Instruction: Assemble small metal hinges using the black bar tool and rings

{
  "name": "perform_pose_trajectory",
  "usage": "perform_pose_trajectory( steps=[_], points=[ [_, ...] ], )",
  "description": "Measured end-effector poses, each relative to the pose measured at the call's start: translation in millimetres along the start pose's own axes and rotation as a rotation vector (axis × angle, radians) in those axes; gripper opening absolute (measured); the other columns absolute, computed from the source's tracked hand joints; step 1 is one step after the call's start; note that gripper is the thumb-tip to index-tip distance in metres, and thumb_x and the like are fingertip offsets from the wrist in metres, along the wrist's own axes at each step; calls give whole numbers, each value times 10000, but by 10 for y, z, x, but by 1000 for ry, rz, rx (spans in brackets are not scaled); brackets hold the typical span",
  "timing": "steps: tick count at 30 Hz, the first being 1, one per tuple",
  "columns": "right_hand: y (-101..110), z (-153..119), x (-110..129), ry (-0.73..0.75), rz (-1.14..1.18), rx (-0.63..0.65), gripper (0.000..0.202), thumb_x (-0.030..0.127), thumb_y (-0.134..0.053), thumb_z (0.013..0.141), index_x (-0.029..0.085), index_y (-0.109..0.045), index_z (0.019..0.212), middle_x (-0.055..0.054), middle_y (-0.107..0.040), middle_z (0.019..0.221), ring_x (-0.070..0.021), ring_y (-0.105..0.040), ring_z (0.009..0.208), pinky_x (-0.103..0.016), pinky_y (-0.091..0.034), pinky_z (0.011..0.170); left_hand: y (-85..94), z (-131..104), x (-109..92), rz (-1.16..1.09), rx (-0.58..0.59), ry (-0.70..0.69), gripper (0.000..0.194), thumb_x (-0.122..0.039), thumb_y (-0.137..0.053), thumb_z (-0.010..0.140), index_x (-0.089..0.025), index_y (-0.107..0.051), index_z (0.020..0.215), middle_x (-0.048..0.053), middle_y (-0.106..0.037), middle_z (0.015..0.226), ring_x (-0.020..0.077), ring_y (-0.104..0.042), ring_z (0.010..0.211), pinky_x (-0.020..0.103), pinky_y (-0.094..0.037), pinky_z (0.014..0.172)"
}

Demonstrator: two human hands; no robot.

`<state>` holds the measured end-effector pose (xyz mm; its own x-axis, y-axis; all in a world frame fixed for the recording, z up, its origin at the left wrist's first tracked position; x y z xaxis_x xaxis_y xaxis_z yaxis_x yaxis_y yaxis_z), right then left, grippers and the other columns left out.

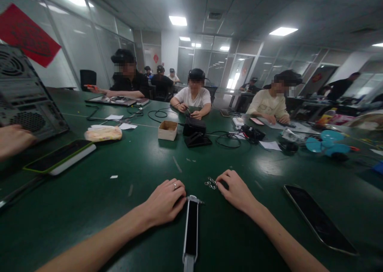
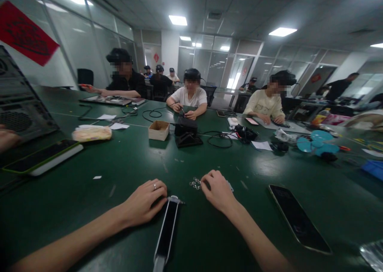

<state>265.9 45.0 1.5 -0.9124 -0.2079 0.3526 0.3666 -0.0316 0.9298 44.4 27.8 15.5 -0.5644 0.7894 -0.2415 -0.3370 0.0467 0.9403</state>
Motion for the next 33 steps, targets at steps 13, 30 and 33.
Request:
perform_pose_trajectory(
  steps=[13,30,33],
  points=[
    [-64,4,-86,-83,-72,126,236,347,-469,890,193,-645,865,-74,-602,916,-224,-547,866,-357,-423,759,17,-16,9,-35,-17,13,105,-205,-462,857,-172,-557,888,62,-580,917,194,-528,806,328,-428,734],
    [6,-80,20,-52,-252,111,187,287,-503,881,199,-665,909,-88,-630,932,-245,-561,877,-362,-420,734,-7,-15,38,-29,11,-3,103,-201,-547,816,-183,-558,917,40,-602,929,203,-547,840,333,-414,735],
    [26,-88,21,-84,-218,131,190,273,-506,876,188,-673,904,-92,-632,946,-242,-568,889,-366,-426,754,-3,-13,39,-18,13,7,98,-199,-547,810,-179,-557,905,42,-607,922,207,-546,841,337,-410,731]
  ],
)
Point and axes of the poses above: each hand's wrist, its own z-axis towards the middle knuckle, its own y-axis out of the back of the hand, x = y × z, the point moved 5 cm from there along z, towards the middle knuckle
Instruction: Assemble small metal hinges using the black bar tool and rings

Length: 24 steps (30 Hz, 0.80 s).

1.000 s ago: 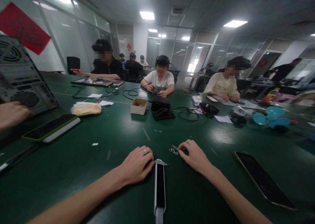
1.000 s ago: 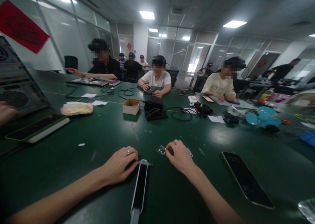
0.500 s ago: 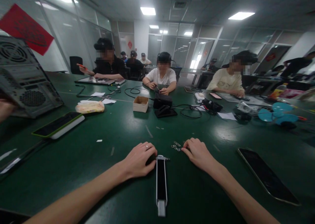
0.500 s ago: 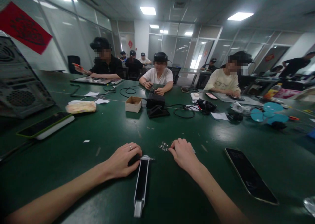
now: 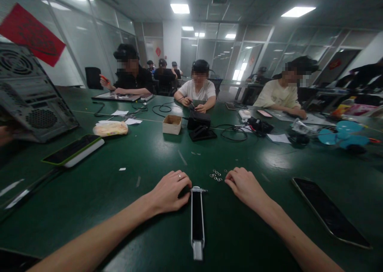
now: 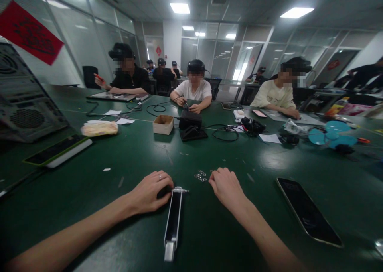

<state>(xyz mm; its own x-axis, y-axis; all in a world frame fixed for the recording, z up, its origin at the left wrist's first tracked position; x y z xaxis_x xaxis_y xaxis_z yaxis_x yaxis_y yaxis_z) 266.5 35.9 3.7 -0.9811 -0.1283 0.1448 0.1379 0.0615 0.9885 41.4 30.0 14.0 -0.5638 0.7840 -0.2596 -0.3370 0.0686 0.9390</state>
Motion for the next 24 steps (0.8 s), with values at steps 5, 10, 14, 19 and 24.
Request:
perform_pose_trajectory(
  steps=[5,10,14,19,24],
  points=[
    [21,-6,-7,-40,85,32,201,276,-512,859,172,-683,869,-91,-640,919,-236,-580,868,-359,-434,754,15,16,-14,4,-5,9,84,-195,-551,801,-181,-556,884,40,-609,898,206,-548,830,325,-408,719],
    [-4,-7,-38,-87,143,76,179,264,-542,832,161,-681,879,-89,-639,939,-232,-581,880,-339,-434,754,26,13,-15,-9,-1,10,87,-202,-547,806,-178,-558,889,42,-603,901,203,-547,828,327,-410,724],
    [11,-12,-9,-42,114,48,179,269,-530,836,166,-674,856,-88,-637,906,-230,-571,859,-332,-412,743,28,5,-9,-32,-11,2,99,-208,-542,812,-177,-556,905,44,-599,914,199,-544,827,330,-414,738],
    [39,-31,-5,36,75,25,186,259,-499,850,157,-654,850,-75,-619,857,-215,-547,818,-326,-381,718,27,2,-17,-30,5,17,126,-209,-542,798,-174,-558,918,51,-595,933,209,-545,841,344,-413,751],
    [135,-62,-51,136,100,-34,188,269,-500,862,176,-661,892,-68,-604,893,-208,-526,838,-333,-378,745,42,-8,-16,-49,7,23,149,-218,-535,806,-179,-560,947,54,-593,974,212,-543,872,347,-412,775]
  ],
)
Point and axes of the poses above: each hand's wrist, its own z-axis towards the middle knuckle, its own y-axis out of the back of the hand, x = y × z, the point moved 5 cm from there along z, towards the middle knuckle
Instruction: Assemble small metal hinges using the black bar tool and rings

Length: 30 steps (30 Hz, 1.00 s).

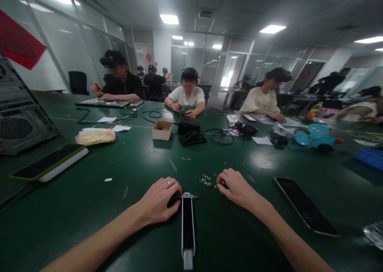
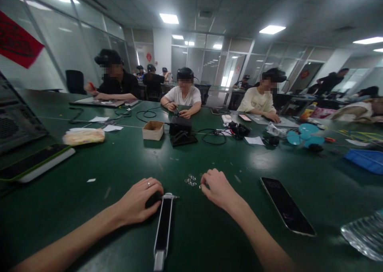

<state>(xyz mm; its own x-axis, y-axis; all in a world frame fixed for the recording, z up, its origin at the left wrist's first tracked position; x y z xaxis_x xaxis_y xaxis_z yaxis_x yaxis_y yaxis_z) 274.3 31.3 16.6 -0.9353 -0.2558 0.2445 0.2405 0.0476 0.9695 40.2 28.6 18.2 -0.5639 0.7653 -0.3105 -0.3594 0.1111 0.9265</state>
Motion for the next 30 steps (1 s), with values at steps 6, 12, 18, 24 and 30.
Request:
perform_pose_trajectory(
  steps=[6,12,18,24,30],
  points=[
    [22,-8,84,57,-75,-3,159,218,-537,850,188,-693,852,-59,-619,860,-198,-537,803,-316,-396,699,-7,-5,21,-1,-10,7,163,-201,-532,792,-177,-558,951,57,-591,983,217,-543,857,350,-416,761],
    [-14,33,214,78,-180,-69,159,131,-554,818,168,-686,738,-72,-629,798,-193,-566,730,-294,-412,624,-15,2,-3,-17,-17,6,157,-191,-534,786,-181,-552,942,54,-597,967,212,-545,856,338,-415,760],
    [-80,80,278,30,-297,-85,149,82,-534,777,128,-673,750,-102,-622,777,-211,-572,723,-299,-421,623,-41,-2,8,-25,-27,7,180,-186,-530,772,-183,-545,952,59,-591,998,219,-544,885,350,-409,778],
    [-68,72,290,-56,-289,5,166,130,-493,814,98,-656,816,-126,-625,860,-222,-572,793,-306,-408,668,-21,-12,-3,-32,-31,-4,214,-208,-537,759,-189,-542,972,62,-585,1031,228,-538,915,370,-410,824],
    [-77,122,207,-122,-211,46,188,210,-481,789,115,-643,783,-136,-636,861,-245,-577,818,-326,-369,691,17,-1,-49,-53,-25,-14,218,-209,-529,750,-183,-542,966,67,-590,1028,226,-540,914,361,-417,829]
  ],
)
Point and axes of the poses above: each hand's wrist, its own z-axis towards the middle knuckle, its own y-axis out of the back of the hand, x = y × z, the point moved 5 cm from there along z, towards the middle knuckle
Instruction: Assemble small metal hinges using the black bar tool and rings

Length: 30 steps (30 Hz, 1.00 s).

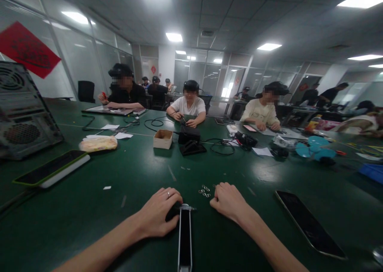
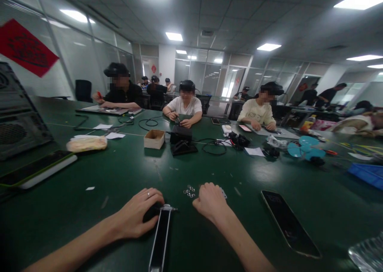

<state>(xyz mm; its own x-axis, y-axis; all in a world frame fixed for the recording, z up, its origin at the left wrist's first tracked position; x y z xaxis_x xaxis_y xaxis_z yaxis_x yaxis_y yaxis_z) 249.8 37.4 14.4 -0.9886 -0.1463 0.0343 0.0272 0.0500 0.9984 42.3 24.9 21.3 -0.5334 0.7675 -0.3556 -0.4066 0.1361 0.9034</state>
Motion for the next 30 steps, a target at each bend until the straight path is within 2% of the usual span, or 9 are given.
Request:
perform_pose_trajectory(
  steps=[3,11,13,15,18,20,24,30],
  points=[
    [3,-8,11,20,23,14,183,219,-480,795,121,-633,772,-120,-631,840,-237,-567,795,-329,-362,695,15,4,-21,-2,10,2,233,-211,-531,743,-184,-541,974,67,-588,1038,227,-540,923,364,-416,843],
    [84,-83,88,123,80,-37,137,94,-481,817,129,-609,784,-81,-618,796,-191,-547,728,-293,-385,663,71,-14,-32,3,-23,-29,273,-214,-552,724,-188,-538,995,67,-584,1063,233,-533,952,372,-409,875],
    [96,-95,126,174,88,-121,138,66,-493,811,136,-610,786,-81,-620,796,-194,-547,726,-298,-399,658,94,-23,-37,4,-59,-50,281,-210,-550,719,-184,-540,999,70,-586,1059,234,-535,947,379,-413,872],
    [107,-132,220,290,157,-256,143,57,-498,818,149,-608,811,-76,-629,810,-196,-552,744,-306,-417,669,110,-29,-42,10,-110,-73,260,-208,-532,751,-178,-542,1009,78,-593,1047,230,-541,929,378,-422,848],
    [109,-244,409,497,432,-458,109,113,-505,863,171,-597,854,-56,-646,817,-182,-565,771,-308,-449,694,116,-33,-61,31,-215,-125,180,-208,-481,842,-174,-552,1003,82,-620,975,207,-562,857,344,-440,774],
    [89,-311,508,557,634,-534,88,157,-517,883,183,-598,856,-40,-651,795,-163,-576,752,-292,-466,687,107,-40,-103,39,-286,-202,136,-199,-455,894,-176,-558,979,69,-640,898,184,-574,800,309,-439,720],
    [49,-382,606,556,857,-594,60,176,-561,875,191,-612,846,-20,-652,758,-139,-591,702,-263,-478,652,79,-71,-218,32,-378,-367,122,-181,-439,952,-181,-561,958,42,-659,819,145,-578,707,274,-422,664],
    [69,-417,580,574,957,-645,67,151,-585,856,195,-618,818,-14,-667,746,-138,-602,696,-265,-484,642,74,-97,-315,1,-426,-444,141,-169,-411,977,-181,-552,974,47,-678,837,137,-585,676,270,-421,640]
  ],
)
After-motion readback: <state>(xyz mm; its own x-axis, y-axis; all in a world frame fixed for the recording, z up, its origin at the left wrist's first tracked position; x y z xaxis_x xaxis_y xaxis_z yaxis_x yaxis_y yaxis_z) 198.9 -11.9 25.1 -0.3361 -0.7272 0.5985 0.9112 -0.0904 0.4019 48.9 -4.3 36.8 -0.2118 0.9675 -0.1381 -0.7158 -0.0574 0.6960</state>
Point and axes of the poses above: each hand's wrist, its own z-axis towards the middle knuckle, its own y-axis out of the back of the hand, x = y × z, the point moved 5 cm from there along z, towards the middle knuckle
